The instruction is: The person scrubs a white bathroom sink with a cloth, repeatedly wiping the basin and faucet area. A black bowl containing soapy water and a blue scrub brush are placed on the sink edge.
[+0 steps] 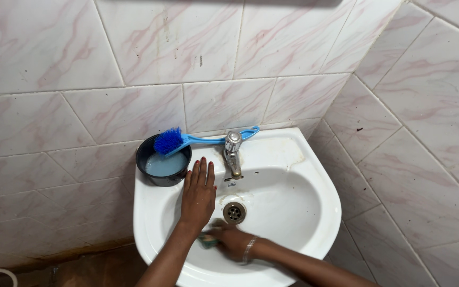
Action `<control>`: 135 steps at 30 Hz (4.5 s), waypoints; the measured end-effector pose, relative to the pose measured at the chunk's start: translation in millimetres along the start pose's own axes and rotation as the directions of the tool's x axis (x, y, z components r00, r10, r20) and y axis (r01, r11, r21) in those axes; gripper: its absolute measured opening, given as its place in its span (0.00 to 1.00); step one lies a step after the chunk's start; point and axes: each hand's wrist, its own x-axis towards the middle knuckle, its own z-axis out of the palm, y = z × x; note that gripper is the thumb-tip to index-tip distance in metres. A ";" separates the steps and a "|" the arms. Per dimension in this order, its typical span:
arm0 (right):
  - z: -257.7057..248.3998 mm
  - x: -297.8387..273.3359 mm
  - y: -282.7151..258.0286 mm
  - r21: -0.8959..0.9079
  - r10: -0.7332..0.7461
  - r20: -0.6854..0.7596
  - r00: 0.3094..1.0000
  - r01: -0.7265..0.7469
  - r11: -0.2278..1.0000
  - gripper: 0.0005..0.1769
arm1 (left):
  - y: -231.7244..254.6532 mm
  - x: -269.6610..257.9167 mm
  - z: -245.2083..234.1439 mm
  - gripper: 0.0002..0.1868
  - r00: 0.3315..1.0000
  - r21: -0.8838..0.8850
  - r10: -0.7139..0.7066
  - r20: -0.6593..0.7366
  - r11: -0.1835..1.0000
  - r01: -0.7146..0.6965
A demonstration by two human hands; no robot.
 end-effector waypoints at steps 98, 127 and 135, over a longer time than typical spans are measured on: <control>-208.4 -55.4 6.6 0.084 0.087 -0.808 0.583 -0.032 0.996 0.31 | 19.7 35.0 12.7 0.36 0.984 0.083 -0.179 -0.025 0.980 0.180; -186.1 -32.6 87.1 -0.133 0.047 -0.647 0.761 -0.174 0.976 0.49 | 16.6 42.6 11.9 0.35 0.987 0.008 -0.153 -0.053 0.988 0.154; -195.6 -0.1 36.6 -0.276 -0.231 -0.599 0.766 0.074 0.958 0.23 | 14.7 41.6 7.2 0.35 0.990 0.008 -0.130 -0.053 0.991 0.131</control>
